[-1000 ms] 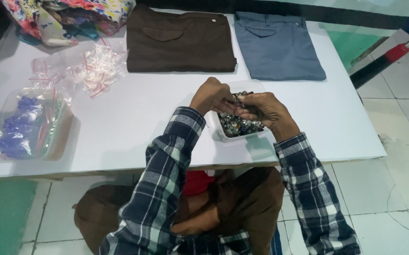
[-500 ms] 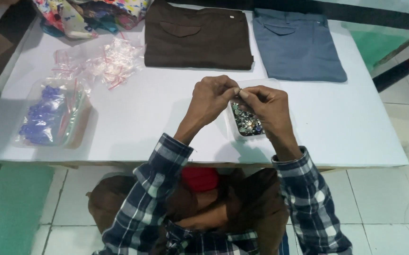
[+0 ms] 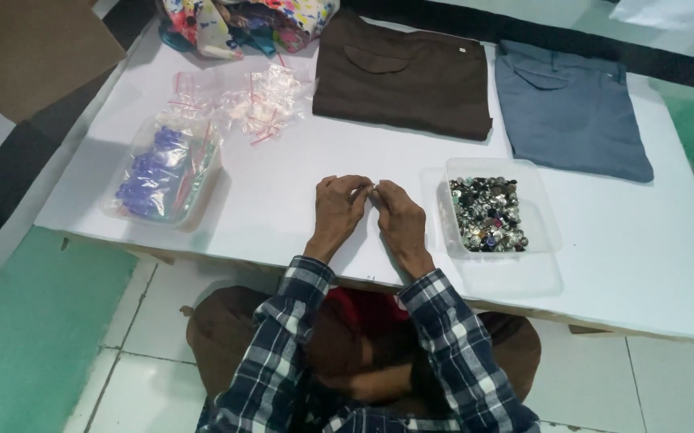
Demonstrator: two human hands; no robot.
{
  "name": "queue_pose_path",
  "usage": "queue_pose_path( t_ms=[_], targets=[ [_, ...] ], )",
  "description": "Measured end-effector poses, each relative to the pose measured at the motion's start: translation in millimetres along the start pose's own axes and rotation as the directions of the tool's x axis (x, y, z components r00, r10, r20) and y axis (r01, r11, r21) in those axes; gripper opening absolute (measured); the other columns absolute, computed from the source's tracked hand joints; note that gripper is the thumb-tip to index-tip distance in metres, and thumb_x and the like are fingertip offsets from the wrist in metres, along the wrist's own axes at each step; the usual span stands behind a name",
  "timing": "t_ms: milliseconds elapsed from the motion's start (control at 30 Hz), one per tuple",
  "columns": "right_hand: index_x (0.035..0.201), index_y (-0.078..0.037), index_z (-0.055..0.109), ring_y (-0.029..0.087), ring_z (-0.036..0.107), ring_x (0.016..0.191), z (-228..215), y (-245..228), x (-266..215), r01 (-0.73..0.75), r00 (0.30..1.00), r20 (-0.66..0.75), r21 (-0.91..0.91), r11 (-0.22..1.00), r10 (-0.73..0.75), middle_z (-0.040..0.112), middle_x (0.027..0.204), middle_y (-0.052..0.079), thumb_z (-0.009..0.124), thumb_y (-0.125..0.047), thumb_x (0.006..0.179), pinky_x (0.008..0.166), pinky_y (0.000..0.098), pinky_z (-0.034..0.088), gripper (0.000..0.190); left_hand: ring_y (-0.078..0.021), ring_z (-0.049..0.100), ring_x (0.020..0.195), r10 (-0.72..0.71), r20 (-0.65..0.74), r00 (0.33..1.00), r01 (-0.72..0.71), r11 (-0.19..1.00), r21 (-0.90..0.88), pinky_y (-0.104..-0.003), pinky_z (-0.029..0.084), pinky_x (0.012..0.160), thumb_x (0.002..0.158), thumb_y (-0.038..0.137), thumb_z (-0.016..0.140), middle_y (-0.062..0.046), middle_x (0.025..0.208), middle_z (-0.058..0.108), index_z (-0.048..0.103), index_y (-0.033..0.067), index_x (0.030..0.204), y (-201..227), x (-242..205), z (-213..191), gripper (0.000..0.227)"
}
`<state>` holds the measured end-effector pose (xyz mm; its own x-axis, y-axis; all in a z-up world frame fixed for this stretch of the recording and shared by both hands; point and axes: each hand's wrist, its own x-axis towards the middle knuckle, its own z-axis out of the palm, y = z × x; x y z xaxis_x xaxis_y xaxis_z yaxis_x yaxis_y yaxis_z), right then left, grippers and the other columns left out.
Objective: The person sorts small metal buttons from a clear plastic container, picking them out by hand and placing them on the table. They also handle small purple plastic pieces and clear zip-lock bags, placing the purple pieces into a bag.
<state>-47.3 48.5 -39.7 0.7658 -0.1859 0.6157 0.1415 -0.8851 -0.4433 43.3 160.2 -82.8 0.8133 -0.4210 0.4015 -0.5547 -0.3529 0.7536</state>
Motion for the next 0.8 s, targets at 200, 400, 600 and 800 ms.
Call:
queue_pose_path(
  t_ms=[200, 400, 600, 800],
  targets=[
    [0.113, -0.005, 0.071, 0.038, 0.068, 0.106, -3, 6, 4, -0.115, 0.991, 0.086, 0.104, 0.988, 0.106, 0.073, 0.113, 0.019, 0.068, -0.007, 0.097, 0.090, 0.0450, 0.060, 0.016, -0.0216, 0.067, 0.116, -0.126, 0.077, 0.989, 0.134, 0.985, -0.111, -0.045, 0.021, 0.120, 0.088, 0.012, 0.073, -0.006, 0.112, 0.076, 0.068, 0.0180, 0.126, 12, -2, -11, 0.038],
    [0.129, -0.011, 0.067, 0.039, 0.064, 0.118, -6, 14, 2, -0.356, 0.934, 0.179, 0.365, 0.860, 0.310, 0.067, 0.129, 0.015, 0.072, -0.006, 0.088, 0.101, 0.0471, 0.053, 0.042, -0.0158, 0.067, 0.116, -0.139, 0.116, 0.983, 0.155, 0.979, -0.136, -0.041, 0.018, 0.121, 0.085, 0.006, 0.072, 0.000, 0.115, 0.075, 0.068, 0.0236, 0.126, 5, 1, -9, 0.045],
    [0.131, -0.011, 0.067, 0.044, 0.060, 0.122, -5, 17, -4, -0.346, 0.938, 0.169, 0.395, 0.851, 0.303, 0.064, 0.132, 0.020, 0.060, 0.006, 0.081, 0.105, 0.0499, 0.050, 0.053, -0.0107, 0.065, 0.118, -0.187, 0.142, 0.972, 0.207, 0.968, -0.142, -0.036, 0.016, 0.120, 0.085, 0.006, 0.069, 0.005, 0.116, 0.074, 0.070, 0.0275, 0.120, 9, 3, -12, 0.042],
    [0.125, -0.009, 0.070, 0.042, 0.059, 0.123, 4, 33, -1, -0.314, 0.948, 0.168, 0.371, 0.874, 0.269, 0.062, 0.134, 0.018, 0.056, 0.006, 0.081, 0.103, 0.0470, 0.052, 0.049, -0.0253, 0.058, 0.128, -0.087, 0.098, 0.991, 0.103, 0.979, -0.177, -0.040, 0.026, 0.119, 0.082, 0.000, 0.064, -0.007, 0.125, 0.070, 0.068, 0.0172, 0.123, 15, 1, -22, 0.045]
  ],
)
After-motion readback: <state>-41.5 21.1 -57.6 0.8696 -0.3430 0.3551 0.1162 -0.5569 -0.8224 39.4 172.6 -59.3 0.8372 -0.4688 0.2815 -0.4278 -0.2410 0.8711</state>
